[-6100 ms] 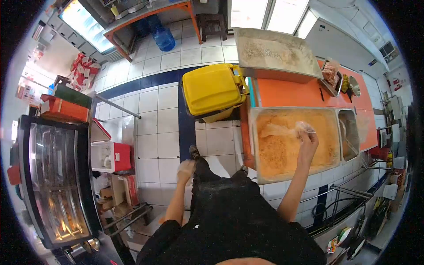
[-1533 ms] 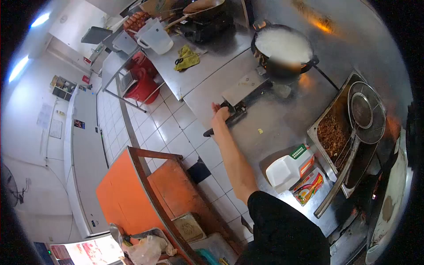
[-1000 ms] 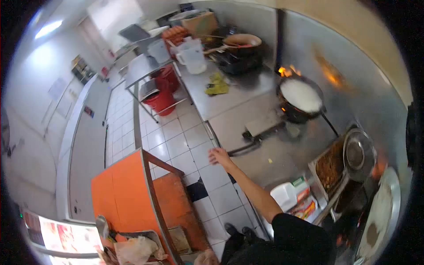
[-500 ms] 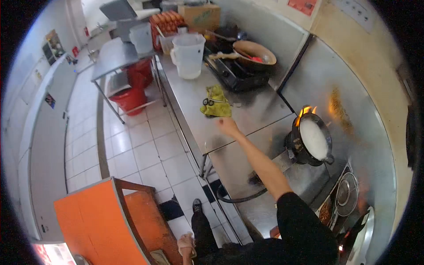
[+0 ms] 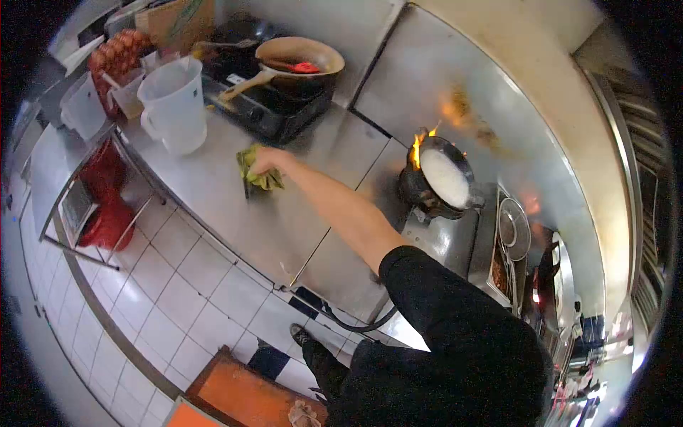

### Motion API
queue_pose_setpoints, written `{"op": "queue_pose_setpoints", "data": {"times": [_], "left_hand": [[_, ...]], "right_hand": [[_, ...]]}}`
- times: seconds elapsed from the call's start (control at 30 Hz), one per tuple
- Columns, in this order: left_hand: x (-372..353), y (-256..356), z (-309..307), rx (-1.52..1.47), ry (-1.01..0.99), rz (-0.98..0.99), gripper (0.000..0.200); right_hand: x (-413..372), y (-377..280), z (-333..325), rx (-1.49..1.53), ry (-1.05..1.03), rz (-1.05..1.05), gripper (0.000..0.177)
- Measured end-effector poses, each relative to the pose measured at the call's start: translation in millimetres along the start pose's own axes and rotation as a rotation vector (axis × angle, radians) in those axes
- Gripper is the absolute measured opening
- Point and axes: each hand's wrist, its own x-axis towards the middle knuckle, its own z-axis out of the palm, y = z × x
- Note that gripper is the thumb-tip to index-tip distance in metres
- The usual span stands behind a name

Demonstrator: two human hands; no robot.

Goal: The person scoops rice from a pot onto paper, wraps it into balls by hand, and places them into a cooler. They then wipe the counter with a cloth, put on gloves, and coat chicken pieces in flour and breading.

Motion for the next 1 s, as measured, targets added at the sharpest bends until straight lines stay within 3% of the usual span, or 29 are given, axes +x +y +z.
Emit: {"op": "queue_pose_setpoints", "data": {"times": [0.07,0.1,0.17,0.27,0.33,0.37,0.43,0.47,0.5,0.57,0.63,0.7,0.77,0.8,0.83,0.9,0.93,0.97,1.0], "left_hand": [[17,17,-5,0.102,-0.018,0.021,0.024],[26,24,-9,0.164,-0.032,0.039,0.024],[51,43,-14,0.280,-0.064,0.079,0.023],[86,81,-9,0.340,-0.098,0.174,0.023],[86,113,17,0.017,-0.154,0.349,0.011],[98,126,15,0.027,-0.166,0.348,0.011],[127,150,6,-0.320,-0.601,-0.108,0.008],[107,161,30,-0.343,-0.311,-0.013,0.011],[109,162,30,-0.334,-0.310,-0.005,0.011],[118,159,32,-0.265,-0.124,-0.001,0.012],[90,158,52,-0.227,-0.115,0.117,0.011],[68,153,61,-0.184,-0.097,0.237,0.010],[85,139,39,0.055,-0.118,0.112,0.007],[46,144,71,-0.107,0.057,0.110,0.005],[38,132,75,-0.100,0.071,0.130,0.005],[31,109,73,-0.373,-0.391,0.311,0.006],[24,102,67,-0.497,-0.629,0.398,0.008],[16,109,51,0.283,-0.201,0.339,0.007],[15,104,48,0.117,-0.521,0.381,0.007]], "right_hand": [[-44,-17,-55,0.279,-0.252,0.049,0.045],[-45,-13,-64,0.283,-0.240,0.067,0.045],[-38,-1,-80,0.301,-0.132,-0.124,0.043],[-70,13,-95,0.450,-0.004,-0.121,0.048],[-137,22,-112,0.486,0.084,-0.169,0.048],[-177,32,-115,0.515,0.161,-0.239,0.047],[-266,59,-110,0.621,0.205,-0.253,0.043],[-313,74,-97,0.802,0.333,-0.313,0.042],[-359,91,-94,0.939,0.226,-0.202,0.045],[-438,123,-69,1.280,0.458,-0.077,0.047],[-502,162,-49,1.508,0.590,0.165,0.041],[-539,219,-25,1.439,0.766,0.356,0.038],[-552,273,-5,1.436,0.856,0.565,0.038],[-552,300,3,1.461,0.852,0.556,0.038],[-548,327,11,1.329,0.905,0.516,0.039],[-526,380,33,1.228,0.949,0.462,0.041],[-509,407,48,0.951,0.908,0.538,0.050],[-494,429,63,0.677,0.857,0.604,0.058],[-484,447,78,0.709,0.852,0.598,0.058]]}}
